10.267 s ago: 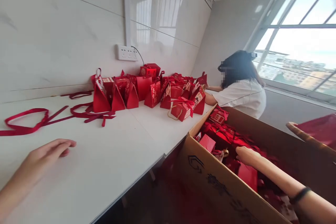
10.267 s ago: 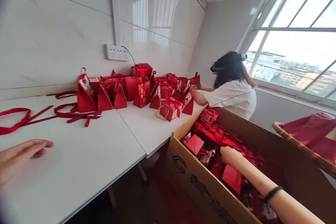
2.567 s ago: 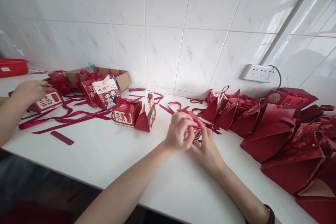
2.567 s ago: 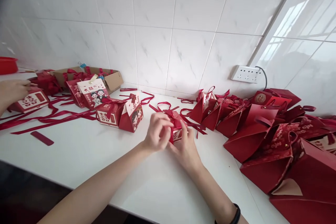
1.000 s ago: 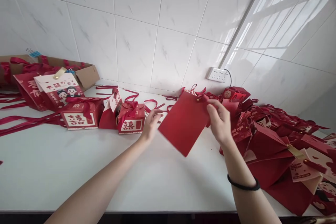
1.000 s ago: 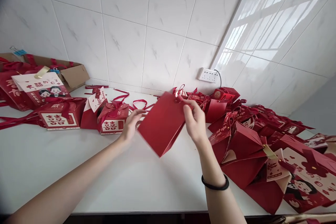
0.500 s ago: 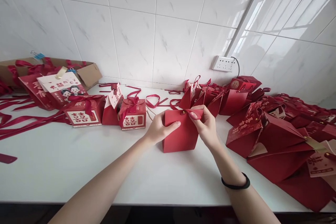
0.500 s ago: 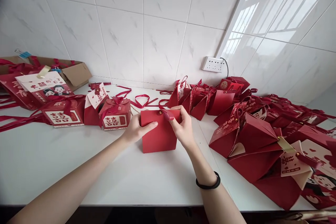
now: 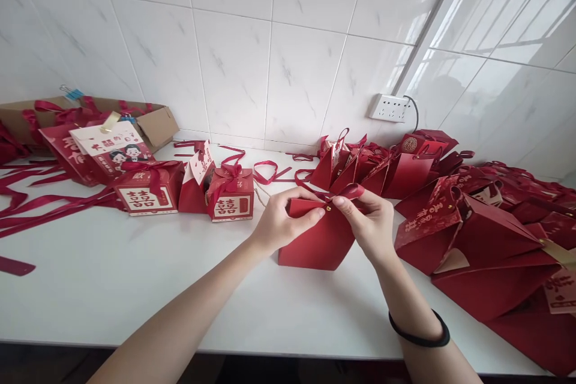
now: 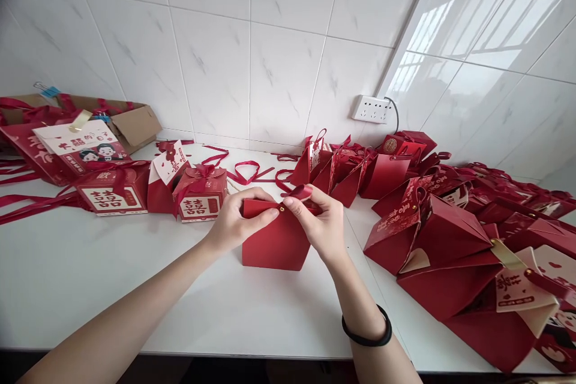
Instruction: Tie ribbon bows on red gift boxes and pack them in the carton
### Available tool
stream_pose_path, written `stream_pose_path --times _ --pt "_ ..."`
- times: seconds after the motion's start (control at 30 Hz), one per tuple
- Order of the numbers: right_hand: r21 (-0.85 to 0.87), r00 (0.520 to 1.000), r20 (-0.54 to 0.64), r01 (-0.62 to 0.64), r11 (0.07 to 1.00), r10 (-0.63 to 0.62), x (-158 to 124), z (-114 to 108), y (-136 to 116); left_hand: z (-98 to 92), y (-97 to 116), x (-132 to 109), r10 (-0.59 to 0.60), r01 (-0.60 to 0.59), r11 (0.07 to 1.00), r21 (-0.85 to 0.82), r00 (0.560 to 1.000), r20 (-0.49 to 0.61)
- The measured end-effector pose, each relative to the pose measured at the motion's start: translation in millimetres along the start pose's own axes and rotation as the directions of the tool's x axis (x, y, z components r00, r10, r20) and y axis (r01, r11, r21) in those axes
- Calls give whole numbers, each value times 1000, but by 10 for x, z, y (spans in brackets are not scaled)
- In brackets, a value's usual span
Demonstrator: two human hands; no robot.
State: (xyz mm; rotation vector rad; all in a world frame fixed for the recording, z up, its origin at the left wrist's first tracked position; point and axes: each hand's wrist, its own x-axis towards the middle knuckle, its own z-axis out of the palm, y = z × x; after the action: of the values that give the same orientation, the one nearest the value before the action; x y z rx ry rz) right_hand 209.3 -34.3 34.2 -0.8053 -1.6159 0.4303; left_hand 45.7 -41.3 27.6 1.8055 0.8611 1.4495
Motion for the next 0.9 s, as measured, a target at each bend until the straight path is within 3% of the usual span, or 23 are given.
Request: stream_pose_path --times 0.13,0.3,0.4,0.5,0.73,0.9 --pt "1 995 -39 -93 996 93 -3 19 -37 54 27 -36 -17 16 1000 -24 1000 -15" --pt "-27 992 -99 -77 997 74 -20 6 -80 94 27 -58 -37 36 998 -60 999 -9" --pt "62 987 -6 -162 985 163 7 -31 -51 101 30 -62 -41 41 997 -68 999 -3" --pt "160 951 143 -297 941 276 36 -65 -11 105 36 -65 -20 20 998 -63 1000 -3" --pt "220 955 199 -262 940 219 -5 -78 29 104 10 -42 -76 74 988 -133 997 -13" --pt "208 924 222 -357 911 311 4 -78 41 102 15 -37 -119 117 983 -142 993 0"
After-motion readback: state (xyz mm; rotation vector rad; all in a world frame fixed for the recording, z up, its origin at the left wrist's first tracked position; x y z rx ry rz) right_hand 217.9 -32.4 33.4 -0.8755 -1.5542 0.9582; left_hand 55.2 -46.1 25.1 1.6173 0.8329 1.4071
